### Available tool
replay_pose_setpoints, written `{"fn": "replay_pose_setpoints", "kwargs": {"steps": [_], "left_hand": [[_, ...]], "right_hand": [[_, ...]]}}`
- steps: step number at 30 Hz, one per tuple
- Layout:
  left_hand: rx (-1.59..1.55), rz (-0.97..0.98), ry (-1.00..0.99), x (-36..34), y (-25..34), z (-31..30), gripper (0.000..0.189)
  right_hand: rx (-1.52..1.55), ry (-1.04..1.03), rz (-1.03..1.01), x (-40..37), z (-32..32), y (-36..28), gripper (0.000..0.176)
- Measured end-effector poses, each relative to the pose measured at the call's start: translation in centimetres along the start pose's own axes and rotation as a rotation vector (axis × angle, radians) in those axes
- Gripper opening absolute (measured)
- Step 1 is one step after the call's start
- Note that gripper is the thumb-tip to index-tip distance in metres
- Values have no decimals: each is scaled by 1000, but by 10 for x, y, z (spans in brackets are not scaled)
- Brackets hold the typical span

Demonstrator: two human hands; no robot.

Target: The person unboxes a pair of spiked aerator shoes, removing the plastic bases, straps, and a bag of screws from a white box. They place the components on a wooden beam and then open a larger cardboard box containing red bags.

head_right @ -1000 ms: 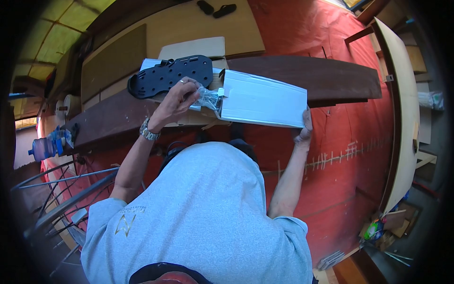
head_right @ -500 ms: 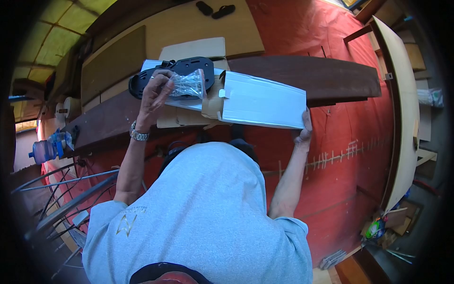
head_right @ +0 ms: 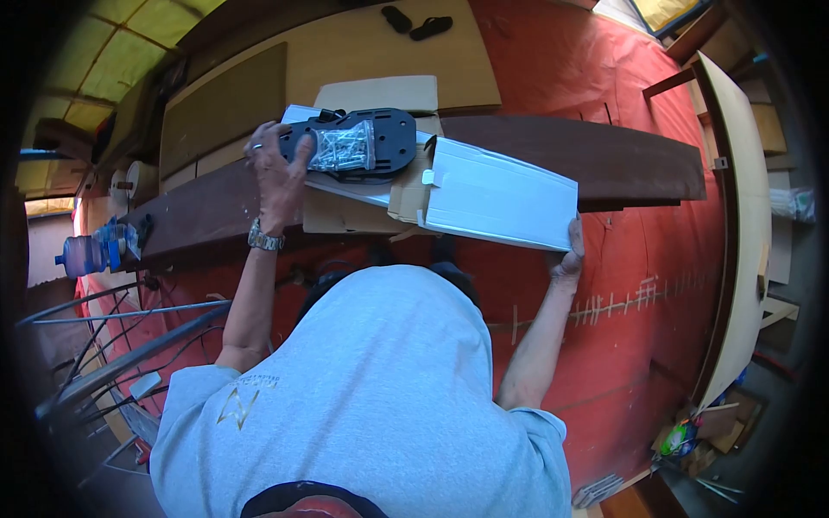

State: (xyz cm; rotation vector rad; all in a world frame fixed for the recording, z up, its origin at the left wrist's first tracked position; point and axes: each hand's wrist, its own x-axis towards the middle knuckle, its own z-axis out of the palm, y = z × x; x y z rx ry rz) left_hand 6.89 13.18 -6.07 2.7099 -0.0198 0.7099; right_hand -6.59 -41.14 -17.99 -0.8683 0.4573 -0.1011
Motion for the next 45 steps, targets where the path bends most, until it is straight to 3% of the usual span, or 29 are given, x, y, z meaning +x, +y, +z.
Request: {"fn": "replay_pose_setpoints", "kwargs": {"steps": [1, 4, 5, 8, 14, 17, 29, 38, 39, 40, 42, 45], "left_hand": [[50, -62, 90, 1, -4, -1, 51], [6, -313, -54, 1, -47, 8, 54], [-148, -438, -176, 3, -61, 9, 60], [-418, -496, -299, 2, -60, -3, 64], [-763, -469, -375, 7, -96, 14, 47], [-928, -589, -362, 5, -82, 4, 41], [-1192, -611, -266, -15, -78, 6, 38], [-924, -372, -310, -16, -18, -6, 38], [-1038, -417, -330, -24, -15, 5, 40], [-951, -538, -442, -22, 8, -13, 42], [-921, -510, -444, -30, 22, -5, 46], [-780, -350, -441, -45, 36, 11, 55]], "right_hand": [[8, -4, -1, 0, -2, 0, 60], [34, -18, -2, 1, -8, 2, 59], [43, -24, 1, 2, -11, 2, 59], [17, -20, -10, -1, -7, 1, 61], [-39, 15, -9, -7, 6, 3, 61], [-57, 13, -19, -6, 6, 2, 63], [-61, 14, -40, -9, 18, 0, 62], [-80, -66, -70, -10, 42, -5, 64], [-84, -62, -73, -10, 46, -5, 67], [-93, -54, -75, -10, 46, -4, 67], [-114, -33, -83, -11, 44, 0, 67], [-106, -5, -61, -12, 40, 6, 65]]}}
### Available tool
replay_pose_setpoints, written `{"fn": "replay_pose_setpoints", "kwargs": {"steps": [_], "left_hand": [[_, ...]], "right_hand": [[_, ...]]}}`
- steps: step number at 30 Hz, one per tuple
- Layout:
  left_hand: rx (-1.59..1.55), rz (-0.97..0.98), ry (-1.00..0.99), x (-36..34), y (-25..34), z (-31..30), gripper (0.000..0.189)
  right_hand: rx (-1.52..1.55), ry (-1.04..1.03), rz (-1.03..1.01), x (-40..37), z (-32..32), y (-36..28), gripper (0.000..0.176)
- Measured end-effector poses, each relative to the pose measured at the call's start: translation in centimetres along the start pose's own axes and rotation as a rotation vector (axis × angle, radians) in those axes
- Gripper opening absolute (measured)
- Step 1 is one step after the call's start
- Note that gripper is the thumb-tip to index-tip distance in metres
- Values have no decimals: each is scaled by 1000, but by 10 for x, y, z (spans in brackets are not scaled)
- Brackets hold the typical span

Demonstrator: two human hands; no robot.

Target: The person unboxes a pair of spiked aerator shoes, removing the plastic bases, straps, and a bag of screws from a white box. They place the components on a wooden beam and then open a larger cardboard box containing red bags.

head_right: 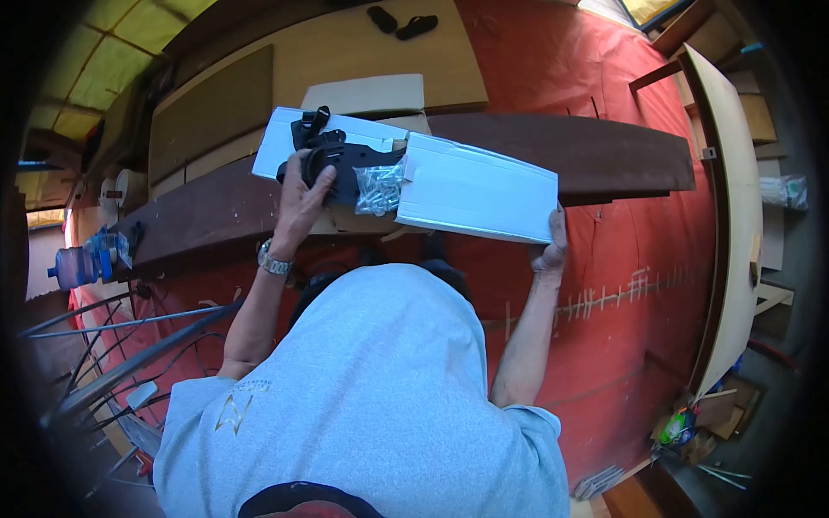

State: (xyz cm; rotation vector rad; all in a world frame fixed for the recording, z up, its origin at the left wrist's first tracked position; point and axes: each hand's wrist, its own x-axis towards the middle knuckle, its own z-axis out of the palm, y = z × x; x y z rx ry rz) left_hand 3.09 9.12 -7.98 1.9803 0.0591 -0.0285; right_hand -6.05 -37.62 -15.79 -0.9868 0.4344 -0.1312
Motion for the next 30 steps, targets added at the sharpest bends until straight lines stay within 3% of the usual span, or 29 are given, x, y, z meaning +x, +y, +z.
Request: {"fn": "replay_pose_setpoints", "kwargs": {"steps": [3, 4, 7, 8, 14, 17, 18, 21, 24, 27, 30], "left_hand": [[122, 29, -99, -10, 8, 16, 73], [94, 16, -149, -10, 12, 19, 94], [366, 208, -26, -20, 25, 32, 107], [359, 169, -93, -23, 32, 34, 118], [518, 148, -174, -18, 44, 52, 106], [445, 315, -194, -19, 39, 67, 98], [504, 497, -151, -17, 40, 68, 98], [502, 254, -406, -11, 44, 59, 94], [222, 271, -425, -8, 33, 46, 86], [172, 140, -463, -15, 32, 42, 83], [269, 170, -516, -18, 50, 40, 86]], "right_hand": [[63, -35, 26, 0, -4, 3, 64], [47, -19, 22, -1, -6, 5, 62], [24, 19, 21, 0, -11, 10, 57], [35, 26, 24, 0, -12, 12, 56], [29, 74, 48, -5, -8, 13, 61], [8, 73, 65, -7, 1, 13, 62], [0, 75, 71, -8, 1, 14, 63], [17, 65, 90, -9, 0, 19, 64], [20, 73, 110, -9, -2, 26, 64], [63, 45, 149, -9, -6, 30, 63], [22, 3, 209, -4, -16, 44, 65]]}}
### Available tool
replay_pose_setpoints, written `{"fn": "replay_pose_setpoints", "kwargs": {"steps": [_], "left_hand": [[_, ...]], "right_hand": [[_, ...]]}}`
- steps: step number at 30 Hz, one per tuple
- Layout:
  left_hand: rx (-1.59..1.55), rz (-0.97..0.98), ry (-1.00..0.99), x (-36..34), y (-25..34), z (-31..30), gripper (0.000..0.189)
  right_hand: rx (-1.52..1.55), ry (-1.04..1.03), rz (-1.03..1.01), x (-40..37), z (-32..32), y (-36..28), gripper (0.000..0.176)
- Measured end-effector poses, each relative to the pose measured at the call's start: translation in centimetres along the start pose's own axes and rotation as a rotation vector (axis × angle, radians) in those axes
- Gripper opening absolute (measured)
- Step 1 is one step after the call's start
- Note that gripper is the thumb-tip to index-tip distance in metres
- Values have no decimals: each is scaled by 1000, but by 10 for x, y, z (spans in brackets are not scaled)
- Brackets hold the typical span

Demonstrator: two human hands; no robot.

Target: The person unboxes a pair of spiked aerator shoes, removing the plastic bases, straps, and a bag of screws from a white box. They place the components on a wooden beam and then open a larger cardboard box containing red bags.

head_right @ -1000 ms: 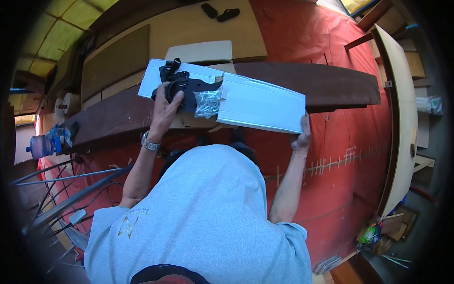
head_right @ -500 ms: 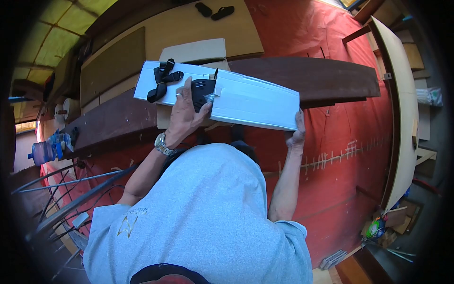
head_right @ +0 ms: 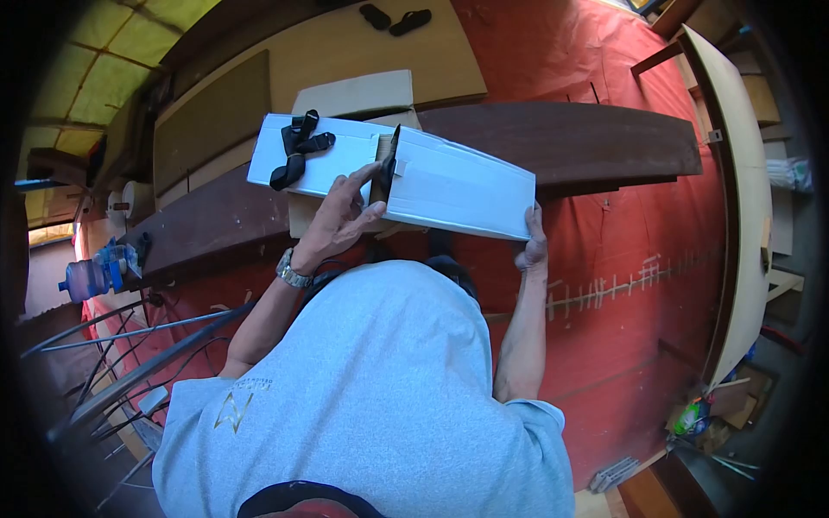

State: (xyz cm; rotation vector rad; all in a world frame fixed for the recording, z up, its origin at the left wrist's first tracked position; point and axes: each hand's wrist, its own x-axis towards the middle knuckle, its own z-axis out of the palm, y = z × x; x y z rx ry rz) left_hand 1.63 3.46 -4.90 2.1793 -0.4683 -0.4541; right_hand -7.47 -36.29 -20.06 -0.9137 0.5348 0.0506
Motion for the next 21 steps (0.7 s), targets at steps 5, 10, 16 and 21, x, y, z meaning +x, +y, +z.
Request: {"fn": "replay_pose_setpoints", "kwargs": {"steps": [5, 10, 16, 21], "left_hand": [[283, 186, -32, 9, 7, 13, 89], [282, 164, -44, 16, 6, 6, 82], [216, 200, 196, 24, 8, 16, 81], [48, 232, 389, 25, 28, -6, 59]], "right_hand": [[-28, -17, 87, 12, -7, 16, 69], [29, -29, 88, 15, 2, 25, 68], [174, -59, 48, 34, 15, 51, 65], [315, -107, 167, 72, 25, 71, 69]]}}
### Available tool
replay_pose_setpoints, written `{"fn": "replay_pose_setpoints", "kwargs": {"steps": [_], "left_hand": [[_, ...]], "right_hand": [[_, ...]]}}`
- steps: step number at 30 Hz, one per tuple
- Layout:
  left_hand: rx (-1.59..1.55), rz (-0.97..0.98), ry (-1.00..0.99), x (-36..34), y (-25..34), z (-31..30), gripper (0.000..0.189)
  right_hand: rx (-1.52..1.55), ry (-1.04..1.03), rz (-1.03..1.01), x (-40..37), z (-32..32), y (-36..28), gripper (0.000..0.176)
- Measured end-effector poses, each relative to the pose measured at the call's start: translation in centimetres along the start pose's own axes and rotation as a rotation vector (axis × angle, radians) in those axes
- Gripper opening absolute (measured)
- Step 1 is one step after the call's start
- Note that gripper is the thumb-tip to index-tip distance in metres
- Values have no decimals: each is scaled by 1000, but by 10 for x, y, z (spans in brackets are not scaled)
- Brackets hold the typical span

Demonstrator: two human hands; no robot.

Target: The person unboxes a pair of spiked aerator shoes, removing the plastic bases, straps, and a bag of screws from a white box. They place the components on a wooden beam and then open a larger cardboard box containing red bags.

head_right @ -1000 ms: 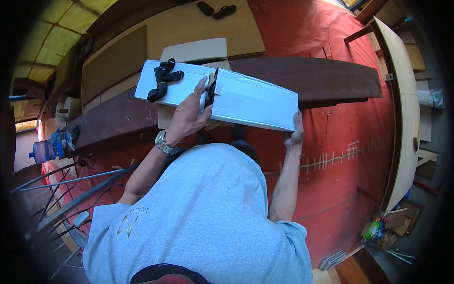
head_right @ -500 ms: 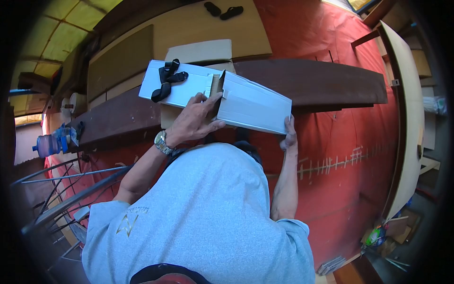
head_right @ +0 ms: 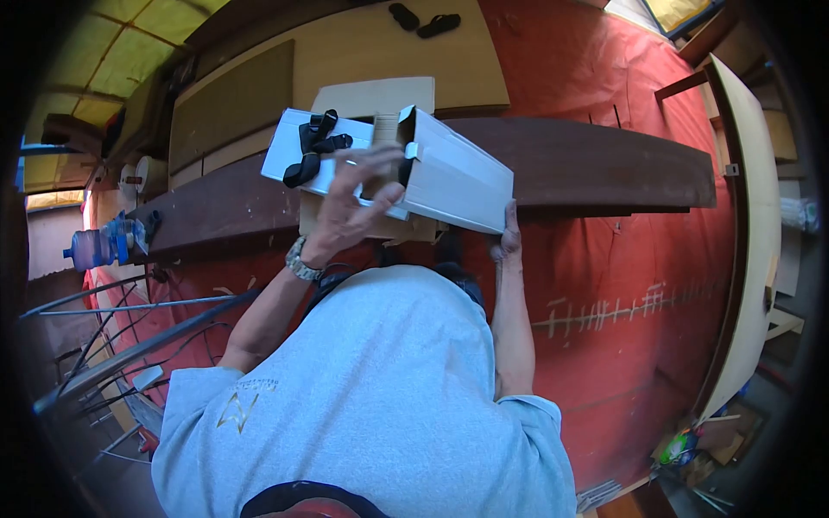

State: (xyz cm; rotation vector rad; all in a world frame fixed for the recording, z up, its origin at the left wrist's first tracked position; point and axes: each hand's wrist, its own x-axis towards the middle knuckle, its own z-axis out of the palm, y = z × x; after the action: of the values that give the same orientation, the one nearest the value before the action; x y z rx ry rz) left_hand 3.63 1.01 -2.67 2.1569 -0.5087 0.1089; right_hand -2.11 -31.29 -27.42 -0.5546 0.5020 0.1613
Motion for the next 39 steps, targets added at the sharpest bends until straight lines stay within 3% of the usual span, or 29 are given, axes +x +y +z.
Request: {"fn": "replay_pose_setpoints", "kwargs": {"steps": [1, 3, 6, 12, 14, 19, 22, 26, 28, 31, 37, 39], "left_hand": [[-71, -24, 78, 0, -5, -7, 55], [248, -37, 296, 1, -41, -21, 52], [870, -319, 222, -12, -72, -42, 59], [658, -357, 25, -15, -99, -50, 61], [511, -328, 118, -13, -90, -53, 53], [87, -203, 285, -7, 3, -80, 41], [84, 16, 300, 2, 45, -82, 38], [21, -55, 16, 13, 55, -58, 38], [245, -126, -98, 22, 50, -43, 37], [516, -111, -102, 42, 39, -26, 36], [702, 90, -200, 75, 22, 9, 25], [668, 56, -289, 85, 16, 16, 28]], "right_hand": [[-3, -29, 36, 10, -7, 3, 68], [-14, -16, 55, 23, -17, 6, 67], [-3, -27, 127, 27, -12, 4, 63], [17, -132, 194, 38, -5, 18, 58], [-9, -132, 191, 39, 0, 21, 60], [3, -79, 220, 37, 2, 22, 60], [47, -104, 236, 36, 6, 20, 61], [17, -124, 225, 38, 5, 18, 64], [22, -134, 230, 37, 2, 17, 66], [18, -110, 232, 37, -2, 14, 66], [-99, -100, 193, 29, -1, 2, 67], [-104, -74, 181, 30, -2, -1, 64]]}}
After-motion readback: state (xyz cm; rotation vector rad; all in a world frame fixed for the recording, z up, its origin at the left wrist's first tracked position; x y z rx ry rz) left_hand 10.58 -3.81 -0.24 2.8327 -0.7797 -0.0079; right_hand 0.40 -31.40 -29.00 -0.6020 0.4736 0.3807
